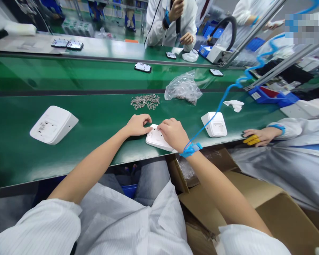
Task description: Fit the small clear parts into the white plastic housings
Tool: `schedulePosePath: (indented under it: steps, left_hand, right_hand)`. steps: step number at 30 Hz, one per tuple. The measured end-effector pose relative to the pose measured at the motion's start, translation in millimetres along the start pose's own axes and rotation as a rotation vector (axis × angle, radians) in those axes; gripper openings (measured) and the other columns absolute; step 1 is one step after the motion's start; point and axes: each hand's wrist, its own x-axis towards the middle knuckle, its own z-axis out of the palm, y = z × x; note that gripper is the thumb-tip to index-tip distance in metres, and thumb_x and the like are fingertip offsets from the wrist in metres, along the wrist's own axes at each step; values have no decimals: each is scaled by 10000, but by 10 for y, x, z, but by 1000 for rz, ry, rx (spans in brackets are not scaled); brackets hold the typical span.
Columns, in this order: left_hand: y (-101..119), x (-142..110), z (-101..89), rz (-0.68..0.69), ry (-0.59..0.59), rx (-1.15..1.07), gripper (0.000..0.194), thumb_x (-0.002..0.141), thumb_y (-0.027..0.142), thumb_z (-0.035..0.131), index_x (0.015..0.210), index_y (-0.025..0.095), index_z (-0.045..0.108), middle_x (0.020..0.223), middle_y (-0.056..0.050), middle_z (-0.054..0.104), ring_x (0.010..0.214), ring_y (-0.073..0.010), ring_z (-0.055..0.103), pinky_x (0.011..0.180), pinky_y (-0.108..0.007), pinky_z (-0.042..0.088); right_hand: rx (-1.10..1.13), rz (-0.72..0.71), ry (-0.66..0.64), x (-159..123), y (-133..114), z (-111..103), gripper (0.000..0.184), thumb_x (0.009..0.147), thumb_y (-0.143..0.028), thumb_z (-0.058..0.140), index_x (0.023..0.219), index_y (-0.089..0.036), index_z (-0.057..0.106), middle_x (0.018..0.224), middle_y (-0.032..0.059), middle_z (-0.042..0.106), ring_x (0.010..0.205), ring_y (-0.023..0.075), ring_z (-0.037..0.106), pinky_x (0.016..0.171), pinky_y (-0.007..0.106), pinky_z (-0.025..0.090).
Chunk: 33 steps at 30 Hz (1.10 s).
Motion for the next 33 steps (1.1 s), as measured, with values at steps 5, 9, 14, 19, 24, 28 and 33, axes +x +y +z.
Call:
schedulePosePath:
  steps: [5,9,14,19,24,28,33]
  left_hand:
    - [1,-19,-1,53,3,12,168,809,361,624,907,227,654,888,7,660,861,-190,606,766,-334,335]
    - [-14,-5,27,51,6,-9,144,794,356,636,826,218,659,857,22,668,824,-173,598,756,-332,309]
    - [-20,6,57,57,19,-29,140,778,346,641,749,211,663,826,32,684,779,-157,587,748,-334,281]
    - [24,-8,61,37,23,-19,161,789,357,632,734,210,664,815,31,696,764,-159,585,755,-342,286]
    - [116,-11,103,2,38,-13,213,807,369,614,681,198,634,795,21,703,769,-167,588,797,-360,300]
    - [192,2,128,-67,36,-13,329,786,483,663,658,191,583,761,22,687,764,-176,587,847,-373,322]
    - [262,-30,113,-116,-16,-12,370,799,563,643,702,208,598,806,27,692,851,-194,617,901,-391,333]
  right_hand:
    - [-46,19,3,33,-36,20,196,956,-175,559,955,-178,755,994,94,704,917,248,525,755,347,337]
    - [-60,42,-5,48,-50,12,191,950,-176,564,917,-191,752,979,88,702,909,242,519,714,344,304]
    - [-59,44,3,5,-43,21,190,933,-170,595,856,-204,766,969,78,708,926,252,513,714,349,321]
    - [-3,-35,75,-144,-56,62,194,945,-180,572,979,-176,763,993,84,713,976,261,529,820,371,397]
    - [12,37,289,-289,-90,141,197,923,-160,541,1005,-145,720,983,103,713,964,265,570,845,383,427]
    - [10,57,316,-316,-94,192,189,923,-169,538,966,-187,721,926,70,740,996,272,603,854,403,416]
    - [56,-3,361,-349,-108,189,209,919,-209,536,934,-226,744,863,61,752,973,290,642,858,440,441]
